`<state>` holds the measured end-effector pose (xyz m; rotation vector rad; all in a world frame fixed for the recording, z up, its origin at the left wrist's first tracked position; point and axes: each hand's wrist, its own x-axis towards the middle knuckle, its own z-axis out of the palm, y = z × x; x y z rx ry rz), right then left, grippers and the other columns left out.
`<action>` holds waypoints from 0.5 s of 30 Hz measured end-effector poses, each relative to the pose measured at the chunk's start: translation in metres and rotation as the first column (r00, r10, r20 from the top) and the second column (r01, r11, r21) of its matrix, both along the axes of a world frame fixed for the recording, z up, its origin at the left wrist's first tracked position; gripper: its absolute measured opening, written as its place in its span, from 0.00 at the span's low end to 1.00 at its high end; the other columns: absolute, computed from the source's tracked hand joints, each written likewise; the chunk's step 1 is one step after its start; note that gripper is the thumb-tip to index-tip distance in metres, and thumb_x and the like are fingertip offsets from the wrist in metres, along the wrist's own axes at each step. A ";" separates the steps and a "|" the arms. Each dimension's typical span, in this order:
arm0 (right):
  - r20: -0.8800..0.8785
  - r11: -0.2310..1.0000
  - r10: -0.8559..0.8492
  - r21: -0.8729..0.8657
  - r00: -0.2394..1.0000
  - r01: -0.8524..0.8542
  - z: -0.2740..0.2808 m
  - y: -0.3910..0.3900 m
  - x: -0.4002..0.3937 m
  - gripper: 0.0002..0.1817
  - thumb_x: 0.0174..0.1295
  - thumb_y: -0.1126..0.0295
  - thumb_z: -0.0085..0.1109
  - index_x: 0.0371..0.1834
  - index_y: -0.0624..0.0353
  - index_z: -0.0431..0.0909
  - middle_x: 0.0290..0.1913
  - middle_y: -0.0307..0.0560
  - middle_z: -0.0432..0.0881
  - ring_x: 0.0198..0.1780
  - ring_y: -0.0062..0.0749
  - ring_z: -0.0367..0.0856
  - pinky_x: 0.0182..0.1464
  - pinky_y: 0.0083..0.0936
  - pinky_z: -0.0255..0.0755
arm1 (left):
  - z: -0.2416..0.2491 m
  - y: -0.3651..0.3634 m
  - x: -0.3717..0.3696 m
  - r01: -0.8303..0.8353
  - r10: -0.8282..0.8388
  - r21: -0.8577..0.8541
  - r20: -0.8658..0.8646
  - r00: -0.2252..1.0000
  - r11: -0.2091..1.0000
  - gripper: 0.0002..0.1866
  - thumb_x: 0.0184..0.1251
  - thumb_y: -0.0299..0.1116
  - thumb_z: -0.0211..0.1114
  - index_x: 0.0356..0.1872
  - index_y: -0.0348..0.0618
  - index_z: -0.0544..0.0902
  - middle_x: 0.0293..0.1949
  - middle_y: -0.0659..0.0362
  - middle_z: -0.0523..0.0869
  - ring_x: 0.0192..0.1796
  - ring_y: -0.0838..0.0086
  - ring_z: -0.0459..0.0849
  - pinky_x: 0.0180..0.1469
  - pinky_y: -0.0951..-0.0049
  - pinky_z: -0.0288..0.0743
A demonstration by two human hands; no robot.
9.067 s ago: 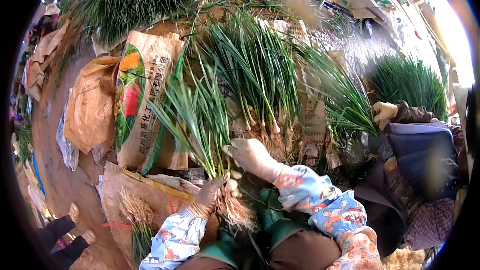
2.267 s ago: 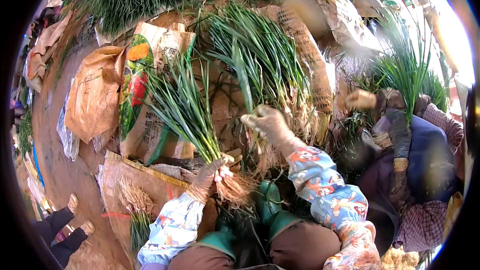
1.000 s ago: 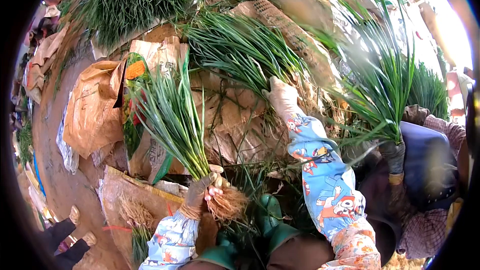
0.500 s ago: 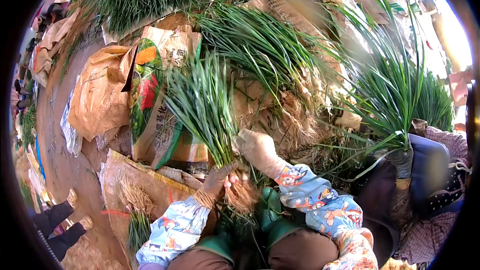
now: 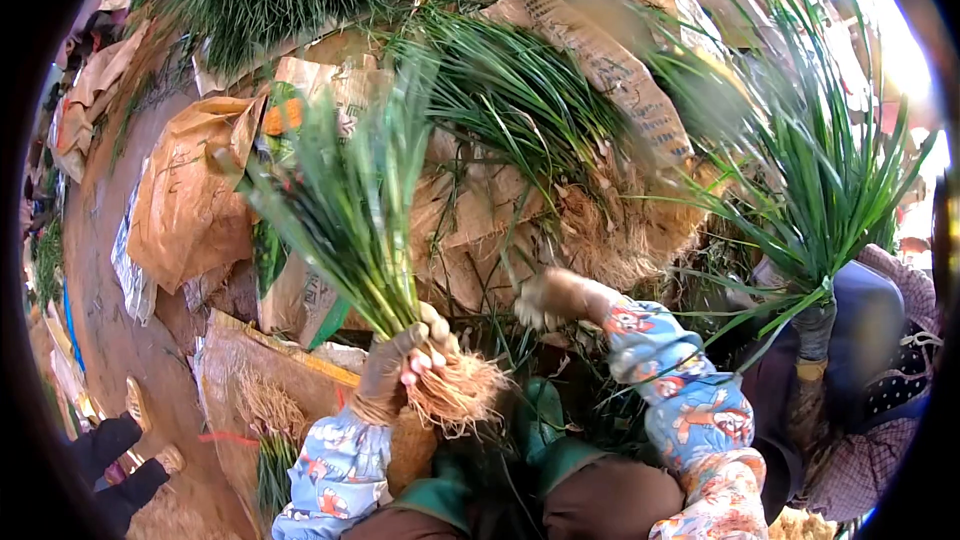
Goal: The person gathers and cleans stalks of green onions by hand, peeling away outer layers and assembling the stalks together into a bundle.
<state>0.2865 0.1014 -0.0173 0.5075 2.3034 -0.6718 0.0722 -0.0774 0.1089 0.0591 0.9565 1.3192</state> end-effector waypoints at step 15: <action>-0.420 0.928 -0.364 -0.084 0.832 0.364 0.042 -0.050 -0.072 0.18 0.49 0.71 0.56 0.46 0.45 0.75 0.40 0.33 0.76 0.41 0.25 0.74 0.38 0.20 0.73 | -0.052 -0.009 0.028 0.231 -0.261 -0.230 -0.109 0.959 0.945 0.19 0.58 0.47 0.59 0.35 0.38 0.76 0.25 0.60 0.77 0.24 0.82 0.75 0.27 0.90 0.68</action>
